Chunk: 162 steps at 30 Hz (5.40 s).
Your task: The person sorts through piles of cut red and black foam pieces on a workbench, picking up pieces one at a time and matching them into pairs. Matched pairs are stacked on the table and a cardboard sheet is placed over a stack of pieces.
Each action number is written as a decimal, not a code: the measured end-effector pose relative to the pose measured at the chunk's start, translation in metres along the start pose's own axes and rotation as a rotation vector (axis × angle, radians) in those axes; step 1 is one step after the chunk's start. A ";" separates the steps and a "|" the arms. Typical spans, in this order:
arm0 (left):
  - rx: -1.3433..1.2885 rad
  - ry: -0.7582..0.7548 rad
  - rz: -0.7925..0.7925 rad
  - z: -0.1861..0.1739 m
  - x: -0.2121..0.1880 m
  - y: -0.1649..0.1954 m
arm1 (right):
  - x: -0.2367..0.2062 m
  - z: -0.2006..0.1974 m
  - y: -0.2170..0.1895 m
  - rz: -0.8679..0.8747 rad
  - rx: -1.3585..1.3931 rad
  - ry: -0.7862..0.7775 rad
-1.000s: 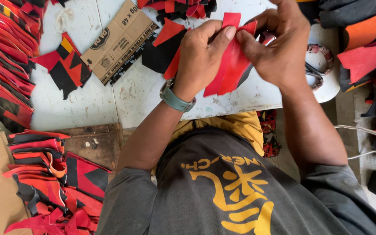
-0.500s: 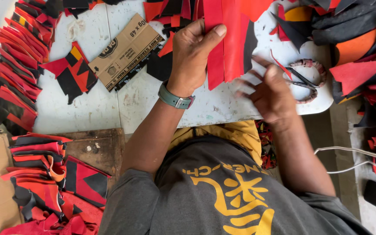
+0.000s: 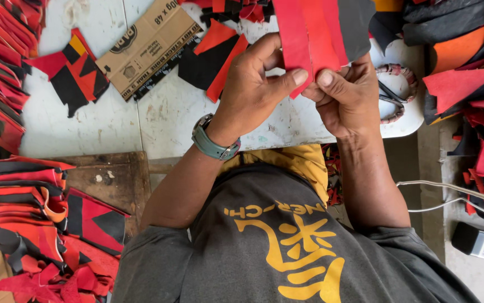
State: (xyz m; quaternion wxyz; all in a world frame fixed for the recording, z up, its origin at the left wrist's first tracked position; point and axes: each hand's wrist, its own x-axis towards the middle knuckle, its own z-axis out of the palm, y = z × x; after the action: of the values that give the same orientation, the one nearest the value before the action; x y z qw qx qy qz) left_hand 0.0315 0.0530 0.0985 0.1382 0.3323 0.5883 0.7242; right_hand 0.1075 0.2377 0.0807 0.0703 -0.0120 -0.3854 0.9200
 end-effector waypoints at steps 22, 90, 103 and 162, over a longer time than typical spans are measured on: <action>0.141 0.134 -0.042 0.011 0.007 0.006 | 0.002 0.001 0.012 -0.259 -0.208 0.011; 1.004 -0.020 0.089 -0.055 0.015 -0.135 | -0.077 -0.024 -0.002 -0.123 -1.517 -0.082; 1.035 -0.227 0.019 -0.040 -0.001 -0.132 | -0.075 -0.026 0.015 -0.116 -1.740 -0.420; 1.011 -0.353 -0.121 -0.108 -0.074 -0.076 | -0.037 -0.072 0.004 -0.225 -1.717 0.019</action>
State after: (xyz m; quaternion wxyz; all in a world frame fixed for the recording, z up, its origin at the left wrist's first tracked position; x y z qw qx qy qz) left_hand 0.0023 -0.0527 -0.0060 0.0995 0.4397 0.8493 0.2746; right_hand 0.1492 0.2808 0.0260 0.1310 -0.0305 -0.9450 0.2981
